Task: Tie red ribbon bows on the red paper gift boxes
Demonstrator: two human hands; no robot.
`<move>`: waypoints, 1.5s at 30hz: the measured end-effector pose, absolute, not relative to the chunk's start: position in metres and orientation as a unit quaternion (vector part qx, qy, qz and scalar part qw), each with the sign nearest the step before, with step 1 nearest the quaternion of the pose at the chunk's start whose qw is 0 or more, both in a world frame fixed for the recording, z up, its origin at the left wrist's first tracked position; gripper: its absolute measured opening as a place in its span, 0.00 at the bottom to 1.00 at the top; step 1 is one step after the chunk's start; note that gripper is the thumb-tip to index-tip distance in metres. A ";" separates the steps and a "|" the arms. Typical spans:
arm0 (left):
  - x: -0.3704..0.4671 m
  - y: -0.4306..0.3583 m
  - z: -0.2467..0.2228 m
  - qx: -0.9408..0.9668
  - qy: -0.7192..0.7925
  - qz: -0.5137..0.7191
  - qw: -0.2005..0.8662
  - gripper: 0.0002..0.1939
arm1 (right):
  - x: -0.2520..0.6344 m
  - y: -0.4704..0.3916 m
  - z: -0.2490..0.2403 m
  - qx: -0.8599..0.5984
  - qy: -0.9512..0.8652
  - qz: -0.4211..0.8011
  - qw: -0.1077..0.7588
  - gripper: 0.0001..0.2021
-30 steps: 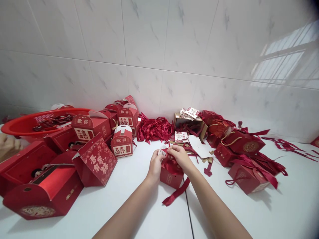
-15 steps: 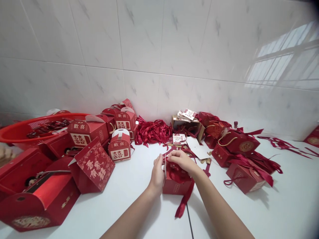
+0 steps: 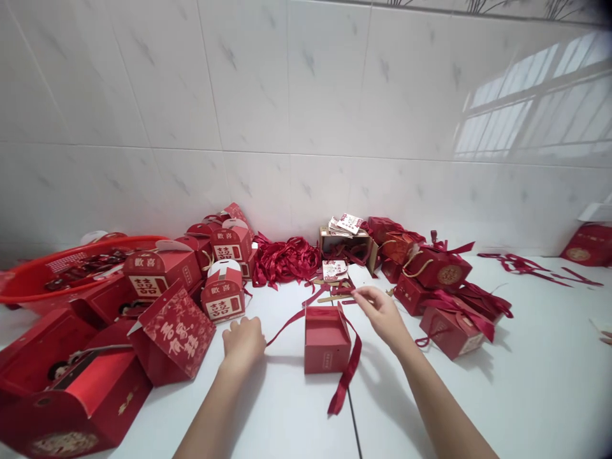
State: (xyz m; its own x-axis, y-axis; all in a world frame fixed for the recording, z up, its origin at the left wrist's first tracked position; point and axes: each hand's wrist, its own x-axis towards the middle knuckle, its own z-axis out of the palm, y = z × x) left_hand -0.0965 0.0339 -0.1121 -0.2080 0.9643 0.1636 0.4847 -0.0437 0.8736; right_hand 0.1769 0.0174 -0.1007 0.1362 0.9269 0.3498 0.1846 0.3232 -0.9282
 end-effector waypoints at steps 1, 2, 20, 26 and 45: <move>-0.093 0.034 -0.110 0.581 0.626 0.450 0.261 0.14 | 0.179 0.015 -0.107 -0.493 -0.581 0.322 0.562 0.18; -0.087 0.035 -0.109 0.595 0.609 0.455 0.260 0.11 | 0.180 0.013 -0.113 -0.497 -0.590 0.325 0.546 0.18; -0.065 -0.015 -0.125 0.623 0.511 0.431 0.407 0.19 | 0.165 -0.018 -0.130 -0.513 -0.669 0.317 0.434 0.19; -0.073 -0.015 -0.122 0.621 0.505 0.421 0.427 0.16 | 0.181 -0.008 -0.139 -0.533 -0.692 0.237 0.425 0.21; -0.075 -0.063 -0.137 0.729 0.583 0.295 0.202 0.21 | 0.178 -0.044 -0.151 -0.543 -0.599 0.363 0.463 0.25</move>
